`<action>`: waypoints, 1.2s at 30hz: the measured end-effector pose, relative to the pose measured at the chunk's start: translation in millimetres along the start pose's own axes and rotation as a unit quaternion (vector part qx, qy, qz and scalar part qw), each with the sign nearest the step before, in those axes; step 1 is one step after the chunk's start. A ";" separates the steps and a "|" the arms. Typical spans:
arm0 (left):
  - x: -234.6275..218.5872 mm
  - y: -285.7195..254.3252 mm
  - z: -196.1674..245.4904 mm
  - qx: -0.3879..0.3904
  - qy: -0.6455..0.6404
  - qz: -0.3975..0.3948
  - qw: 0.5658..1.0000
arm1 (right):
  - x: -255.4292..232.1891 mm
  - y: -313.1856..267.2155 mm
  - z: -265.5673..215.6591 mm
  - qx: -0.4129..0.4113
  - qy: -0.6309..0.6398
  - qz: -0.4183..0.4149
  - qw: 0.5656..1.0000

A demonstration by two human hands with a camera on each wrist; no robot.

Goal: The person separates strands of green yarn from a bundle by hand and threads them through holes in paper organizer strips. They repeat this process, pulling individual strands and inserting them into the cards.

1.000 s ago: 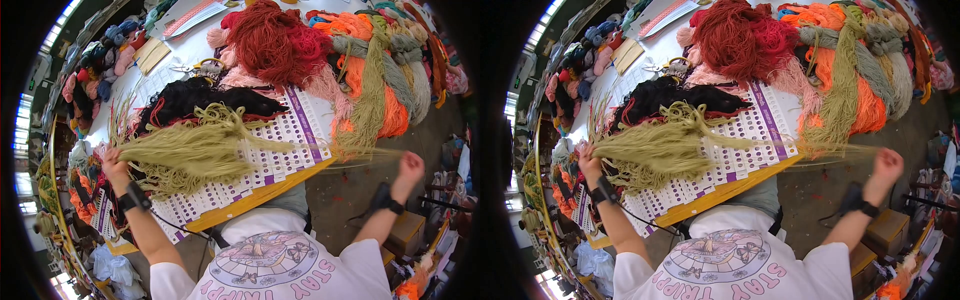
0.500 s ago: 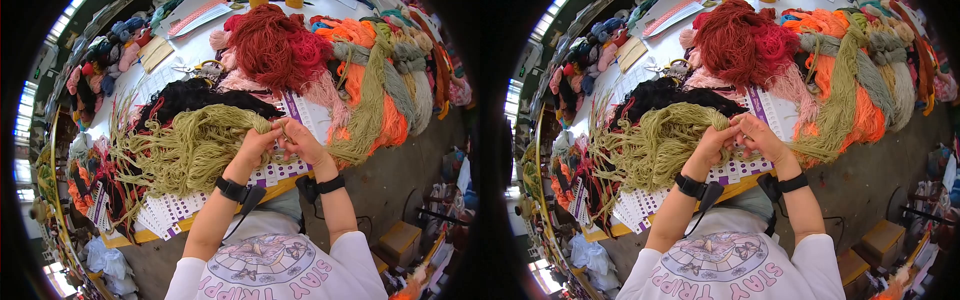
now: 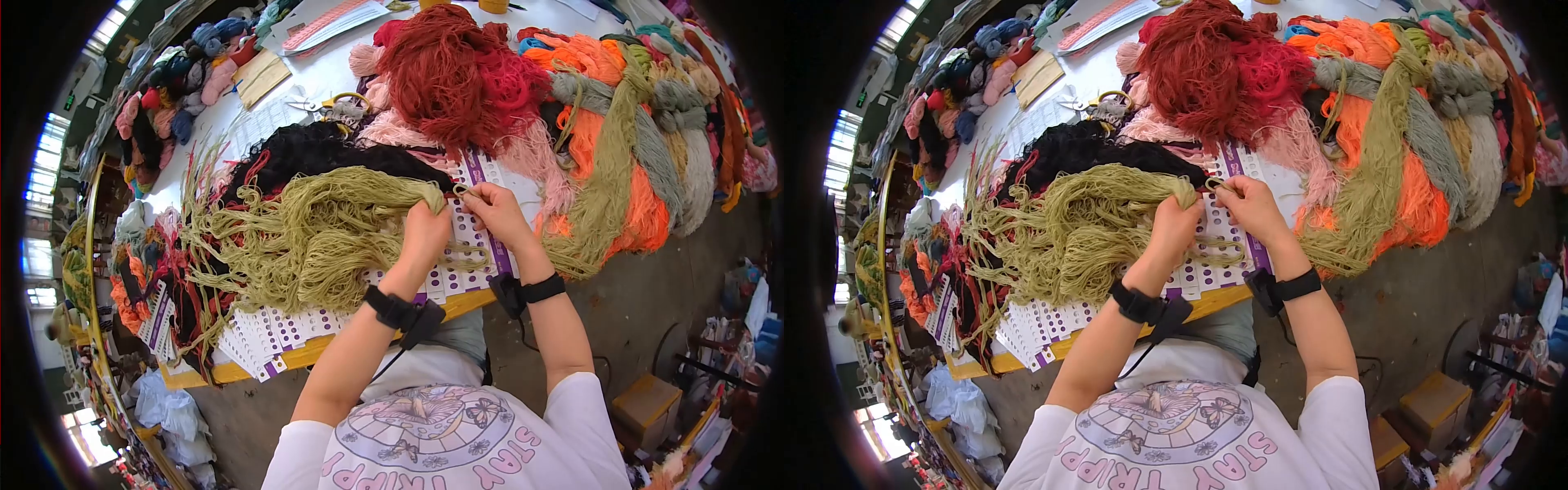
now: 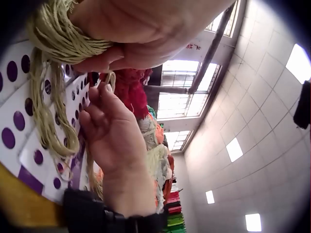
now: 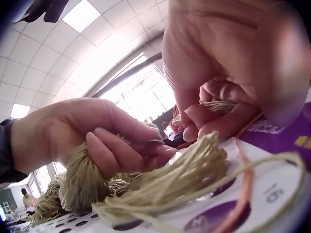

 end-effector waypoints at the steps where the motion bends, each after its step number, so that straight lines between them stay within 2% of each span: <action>1: 0.6 7.7 0.8 0.023 0.046 -0.007 0.999 | 0.2 0.6 1.0 -0.005 0.018 -0.011 1.000; 2: -1.3 12.6 -0.3 0.039 0.080 0.014 0.996 | 0.6 1.1 1.0 -0.010 0.036 -0.020 0.999; 4: -3.1 13.4 7.1 0.068 0.146 0.055 0.985 | -2.2 1.2 -0.1 -0.008 0.026 0.011 1.000; 7: -8.5 1.9 9.9 0.053 0.059 0.034 0.996 | -6.4 1.5 -5.8 -0.024 -0.051 0.054 0.997; 10: -0.4 -2.0 2.5 -0.063 -0.129 -0.076 0.987 | -5.9 -4.1 -18.6 -0.072 -0.164 0.090 0.980; 11: -0.3 -3.3 5.7 -0.070 -0.157 -0.065 0.983 | -5.9 -6.6 -24.4 -0.092 -0.203 0.102 0.969; 14: 9.5 5.9 -0.4 -0.052 -0.181 -0.111 0.976 | -0.9 -11.2 -36.2 -0.153 -0.244 0.097 0.953; 17: 10.2 5.1 -1.7 -0.080 -0.185 -0.098 0.975 | 0.1 -11.3 -37.8 -0.169 -0.206 0.071 0.961; 20: 10.5 3.2 1.9 -0.078 -0.194 -0.088 0.974 | 0.3 -10.6 -39.1 -0.171 -0.244 0.065 0.952; 23: 8.8 5.7 2.5 -0.067 -0.129 -0.069 0.987 | -0.6 -8.1 -31.9 -0.140 -0.213 0.046 0.966; 26: -0.4 21.0 0.4 0.063 0.058 0.017 0.996 | -4.1 -6.4 -22.1 -0.124 -0.176 0.068 0.974; 29: -18.8 15.4 10.6 0.100 0.056 0.057 0.992 | -6.8 -9.3 -24.8 -0.128 -0.222 0.097 0.962; 30: -20.5 16.3 3.4 0.037 -0.073 0.002 0.997 | -5.9 -10.1 -27.9 -0.137 -0.242 0.099 0.955; 31: -21.4 13.4 -0.7 -0.027 -0.200 -0.053 0.978 | -4.8 -11.3 -30.9 -0.146 -0.261 0.101 0.949; 32: -17.5 9.0 -3.3 -0.091 -0.322 -0.106 0.936 | -3.5 -12.5 -33.1 -0.155 -0.281 0.102 0.942; 33: -13.9 6.1 -3.9 -0.132 -0.392 -0.133 0.901 | -1.9 -12.9 -34.3 -0.159 -0.299 0.103 0.935; 36: 1.4 -1.6 5.6 -0.162 -0.515 -0.265 0.799 | 3.2 -14.2 -37.5 -0.150 -0.346 0.102 0.921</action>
Point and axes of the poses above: each hand's wrist, its own y-axis towards the middle knuckle, its own x-axis out of the palm, z = x × y, the point moved 8 cm from there along y, towards the middle knuckle, and after that the axes turned 5 degrees about -z, right-handed, at the moved point
